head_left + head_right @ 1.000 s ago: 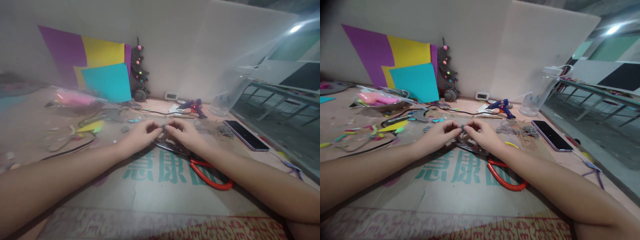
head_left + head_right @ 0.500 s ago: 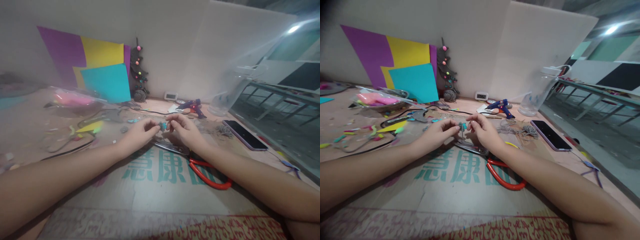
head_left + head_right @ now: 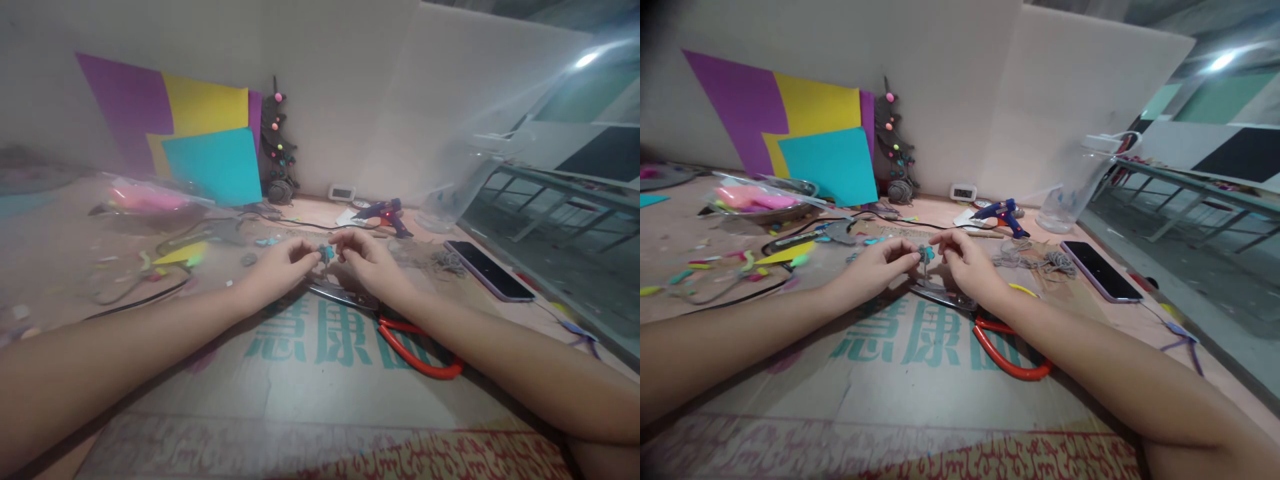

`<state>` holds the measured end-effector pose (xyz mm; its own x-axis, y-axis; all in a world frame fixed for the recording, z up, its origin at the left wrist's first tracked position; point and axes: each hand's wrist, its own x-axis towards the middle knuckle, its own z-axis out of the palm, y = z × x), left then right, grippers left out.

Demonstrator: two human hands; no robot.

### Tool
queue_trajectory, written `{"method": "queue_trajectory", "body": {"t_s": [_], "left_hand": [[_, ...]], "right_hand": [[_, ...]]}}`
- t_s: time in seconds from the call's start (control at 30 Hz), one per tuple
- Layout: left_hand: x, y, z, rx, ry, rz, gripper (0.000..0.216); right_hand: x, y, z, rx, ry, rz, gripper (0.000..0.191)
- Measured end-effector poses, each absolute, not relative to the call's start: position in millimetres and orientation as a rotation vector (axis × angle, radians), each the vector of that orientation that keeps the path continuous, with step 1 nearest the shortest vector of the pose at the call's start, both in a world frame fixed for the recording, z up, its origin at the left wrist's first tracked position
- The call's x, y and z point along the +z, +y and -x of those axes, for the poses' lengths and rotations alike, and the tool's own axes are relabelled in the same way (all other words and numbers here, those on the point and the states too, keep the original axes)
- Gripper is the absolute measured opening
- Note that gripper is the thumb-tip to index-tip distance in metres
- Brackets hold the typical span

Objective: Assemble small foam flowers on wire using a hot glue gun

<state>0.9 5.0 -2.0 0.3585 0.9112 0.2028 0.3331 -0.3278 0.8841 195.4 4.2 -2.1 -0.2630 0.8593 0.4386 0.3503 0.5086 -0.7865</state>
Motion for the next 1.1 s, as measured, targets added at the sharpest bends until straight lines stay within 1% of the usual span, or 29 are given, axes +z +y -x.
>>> {"method": "queue_trajectory", "body": {"t_s": [0.27,0.43,0.63,0.83,1.1], "left_hand": [[-1.9,5.4,-1.7,0.936,1.096,-1.840,0.022],[-2.2,5.7,-1.1,0.940,1.092,-1.865,0.022],[-1.7,5.2,-1.1,0.938,1.070,-1.832,0.022],[-1.2,4.7,-1.7,0.929,1.073,-1.836,0.022],[-2.9,5.4,-0.7,0.936,1.071,-1.855,0.022]], "right_hand": [[-0.4,3.3,-193.6,0.696,-1.826,1.043,0.026],[-1.0,2.3,-194.4,0.598,-1.843,1.104,0.019],[-6.3,6.6,-199.0,0.597,-1.862,1.079,0.032],[-3.0,5.1,-197.5,0.458,-1.908,1.104,0.035],[-3.5,4.5,-198.1,0.441,-1.928,1.098,0.036]]}}
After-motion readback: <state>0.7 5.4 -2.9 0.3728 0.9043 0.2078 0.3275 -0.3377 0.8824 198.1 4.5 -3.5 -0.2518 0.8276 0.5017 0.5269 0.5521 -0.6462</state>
